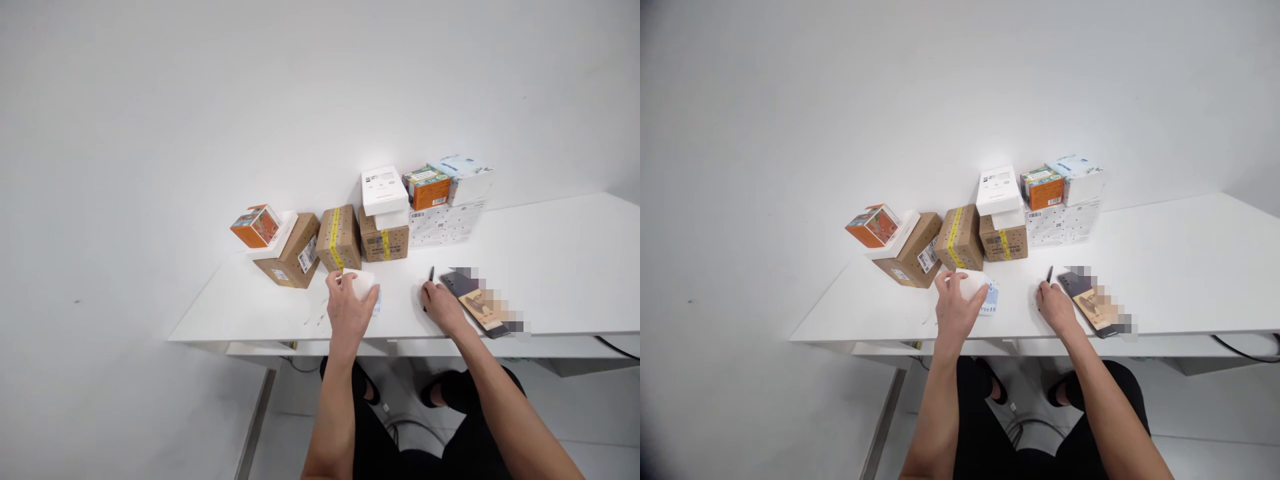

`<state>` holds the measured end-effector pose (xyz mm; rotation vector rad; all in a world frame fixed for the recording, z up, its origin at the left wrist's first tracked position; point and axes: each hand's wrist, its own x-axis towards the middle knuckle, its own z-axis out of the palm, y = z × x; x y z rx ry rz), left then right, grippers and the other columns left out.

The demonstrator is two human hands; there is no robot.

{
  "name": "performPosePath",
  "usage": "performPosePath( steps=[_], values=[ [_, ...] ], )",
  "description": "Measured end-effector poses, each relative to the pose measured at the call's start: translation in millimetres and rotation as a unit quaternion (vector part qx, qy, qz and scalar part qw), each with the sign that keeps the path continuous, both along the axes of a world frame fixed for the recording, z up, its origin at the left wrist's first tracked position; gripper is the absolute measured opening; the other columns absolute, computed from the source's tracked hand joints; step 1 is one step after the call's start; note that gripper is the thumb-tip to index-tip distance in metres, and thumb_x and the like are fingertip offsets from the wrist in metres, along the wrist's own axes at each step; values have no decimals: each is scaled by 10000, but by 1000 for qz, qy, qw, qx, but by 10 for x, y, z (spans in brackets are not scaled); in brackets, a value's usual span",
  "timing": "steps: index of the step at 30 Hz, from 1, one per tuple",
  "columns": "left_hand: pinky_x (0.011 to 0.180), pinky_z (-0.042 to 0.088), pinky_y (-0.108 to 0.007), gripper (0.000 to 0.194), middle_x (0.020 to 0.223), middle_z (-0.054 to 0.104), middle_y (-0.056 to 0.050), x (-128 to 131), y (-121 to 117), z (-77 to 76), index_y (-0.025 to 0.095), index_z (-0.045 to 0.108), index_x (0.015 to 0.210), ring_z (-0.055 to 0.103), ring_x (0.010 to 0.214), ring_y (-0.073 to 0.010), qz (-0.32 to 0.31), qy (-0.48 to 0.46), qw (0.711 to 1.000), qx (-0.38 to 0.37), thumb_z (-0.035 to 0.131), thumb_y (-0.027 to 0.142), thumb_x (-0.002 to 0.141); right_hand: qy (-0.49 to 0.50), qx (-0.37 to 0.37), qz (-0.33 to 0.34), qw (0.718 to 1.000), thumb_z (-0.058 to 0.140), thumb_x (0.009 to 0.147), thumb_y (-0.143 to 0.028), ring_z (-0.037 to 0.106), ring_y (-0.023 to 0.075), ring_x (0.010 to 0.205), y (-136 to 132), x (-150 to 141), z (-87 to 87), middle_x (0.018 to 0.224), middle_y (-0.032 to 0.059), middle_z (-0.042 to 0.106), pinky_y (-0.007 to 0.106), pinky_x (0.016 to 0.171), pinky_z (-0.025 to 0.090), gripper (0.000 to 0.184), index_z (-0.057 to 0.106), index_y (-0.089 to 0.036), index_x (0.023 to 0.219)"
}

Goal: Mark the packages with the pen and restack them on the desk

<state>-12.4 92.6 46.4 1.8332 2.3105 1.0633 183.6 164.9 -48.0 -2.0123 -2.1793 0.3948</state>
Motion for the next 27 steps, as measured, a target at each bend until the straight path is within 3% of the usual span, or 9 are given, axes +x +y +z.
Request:
performPosePath(
  steps=[5, 10, 14, 16, 19, 22, 25, 27],
  values=[
    [950, 453, -535, 619, 1352, 347, -139, -31, -37, -158, 263, 525, 1258, 432, 1249, -372, -36, 25, 999, -30, 654, 572, 737, 27, 3, -6, 1000, 400, 920, -265, 631, 223, 783, 40, 6, -3, 919, 140, 637, 287, 648, 367, 258, 603, -135, 1012],
    [928, 499, -413, 405, 1209, 408, -139, 18, -28, -383, 194, 588, 1176, 496, 1167, -284, -29, 17, 994, 106, 645, 289, 787, 77, 15, 0, 997, 428, 877, -221, 629, 217, 780, 55, 75, -23, 910, 138, 668, 288, 673, 391, 279, 617, -134, 1062],
    [835, 538, -389, 367, 1128, 440, -133, 181, -162, -428, 172, 626, 1097, 528, 1071, -275, -16, 29, 988, 149, 684, 251, 743, 173, 30, -10, 984, 395, 874, -267, 621, 176, 712, 3, 213, -124, 833, 70, 695, 269, 677, 437, 349, 635, -159, 1104],
    [814, 543, -384, 391, 1148, 444, -140, 277, -282, -423, 174, 624, 1104, 535, 1050, -272, -29, 44, 987, 151, 707, 302, 744, 295, 28, -29, 955, 395, 863, -329, 601, 164, 648, -40, 287, -178, 784, 50, 695, 273, 640, 452, 369, 657, -166, 1065],
    [804, 541, -371, 418, 1213, 472, -158, 376, -417, -429, 175, 600, 1156, 550, 1039, -261, -81, 82, 981, 159, 691, 343, 784, 491, 5, -36, 870, 455, 829, -400, 612, 163, 682, -114, 345, -194, 906, 80, 708, 298, 660, 480, 383, 636, -161, 1067],
    [811, 526, -363, 329, 1196, 550, -159, 393, -435, -466, 155, 577, 1169, 570, 1030, -246, -127, 107, 970, 176, 610, 245, 854, 601, 0, -25, 799, 588, 769, -429, 641, 181, 761, -196, 312, -98, 990, 95, 696, 333, 714, 502, 418, 565, -187, 1109],
    [822, 514, -363, 262, 1153, 599, -162, 369, -391, -519, 134, 572, 1128, 581, 1030, -242, -134, 98, 966, 197, 571, 208, 877, 592, 99, -75, 796, 694, 705, -445, 595, 155, 656, -276, 221, 100, 733, 3, 640, 303, 646, 483, 335, 554, -208, 896],
    [822, 510, -361, 240, 1153, 602, -165, 360, -368, -552, 130, 573, 1103, 581, 1027, -243, -133, 84, 966, 206, 572, 214, 878, 567, 175, -127, 795, 647, 759, -474, 500, 119, 524, -323, 151, 278, 544, -59, 502, 266, 558, 434, 297, 505, -213, 757]
  ],
)
